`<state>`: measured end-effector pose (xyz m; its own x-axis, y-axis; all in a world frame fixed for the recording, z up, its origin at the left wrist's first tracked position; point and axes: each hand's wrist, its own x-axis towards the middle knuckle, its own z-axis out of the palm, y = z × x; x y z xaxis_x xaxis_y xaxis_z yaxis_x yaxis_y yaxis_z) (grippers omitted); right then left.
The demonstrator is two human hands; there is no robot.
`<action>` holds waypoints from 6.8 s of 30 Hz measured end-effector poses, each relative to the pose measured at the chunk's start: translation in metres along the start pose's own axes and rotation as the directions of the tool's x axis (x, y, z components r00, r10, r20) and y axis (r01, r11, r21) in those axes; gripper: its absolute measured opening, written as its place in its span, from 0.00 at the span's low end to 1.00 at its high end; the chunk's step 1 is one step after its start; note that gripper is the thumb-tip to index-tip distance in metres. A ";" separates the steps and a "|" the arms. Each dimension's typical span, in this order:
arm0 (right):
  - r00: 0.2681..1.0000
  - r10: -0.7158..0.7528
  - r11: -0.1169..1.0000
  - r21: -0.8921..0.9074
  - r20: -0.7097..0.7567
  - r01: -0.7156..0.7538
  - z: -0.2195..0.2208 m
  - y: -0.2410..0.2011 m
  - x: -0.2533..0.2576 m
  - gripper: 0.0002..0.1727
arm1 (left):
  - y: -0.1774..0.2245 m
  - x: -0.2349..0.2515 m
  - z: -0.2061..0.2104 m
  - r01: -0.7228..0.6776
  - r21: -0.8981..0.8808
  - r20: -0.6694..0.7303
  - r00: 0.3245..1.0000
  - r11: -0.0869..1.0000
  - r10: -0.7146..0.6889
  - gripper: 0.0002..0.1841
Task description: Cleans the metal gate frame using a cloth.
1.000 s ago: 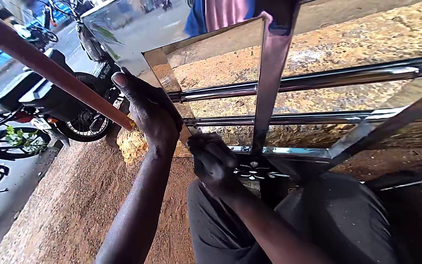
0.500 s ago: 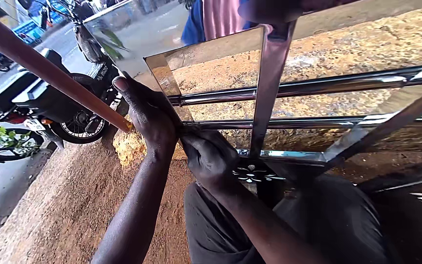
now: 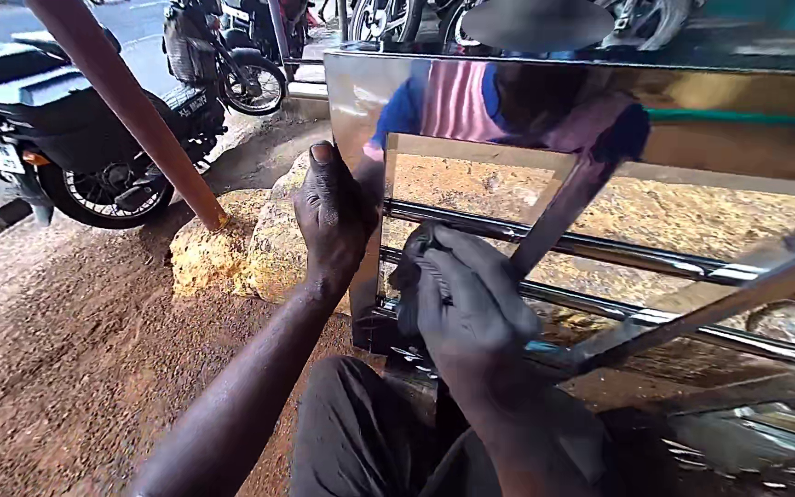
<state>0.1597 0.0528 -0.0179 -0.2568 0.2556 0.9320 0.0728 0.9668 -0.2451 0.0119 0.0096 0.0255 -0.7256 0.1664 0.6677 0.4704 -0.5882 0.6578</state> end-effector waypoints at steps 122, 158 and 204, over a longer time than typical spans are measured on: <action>0.802 0.500 0.497 0.650 0.327 -0.575 0.053 -0.048 -0.075 0.30 | 0.010 0.002 0.005 -0.053 -0.017 0.027 0.998 0.998 0.053 0.25; 0.672 0.344 0.906 -0.044 0.656 -0.421 0.027 -0.032 -0.060 0.47 | 0.008 -0.009 0.002 0.003 0.331 -0.045 0.999 0.944 0.012 0.38; 0.537 0.113 0.502 0.418 0.836 -0.757 0.014 -0.085 -0.110 0.24 | 0.002 0.007 0.007 -0.034 0.125 -0.033 0.999 0.992 0.038 0.23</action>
<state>0.1687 -0.0573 -0.1037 -0.9352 0.2509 0.2497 -0.1722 0.2938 -0.9402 0.0108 0.0151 0.0337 -0.7231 0.1181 0.6805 0.5538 -0.4898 0.6734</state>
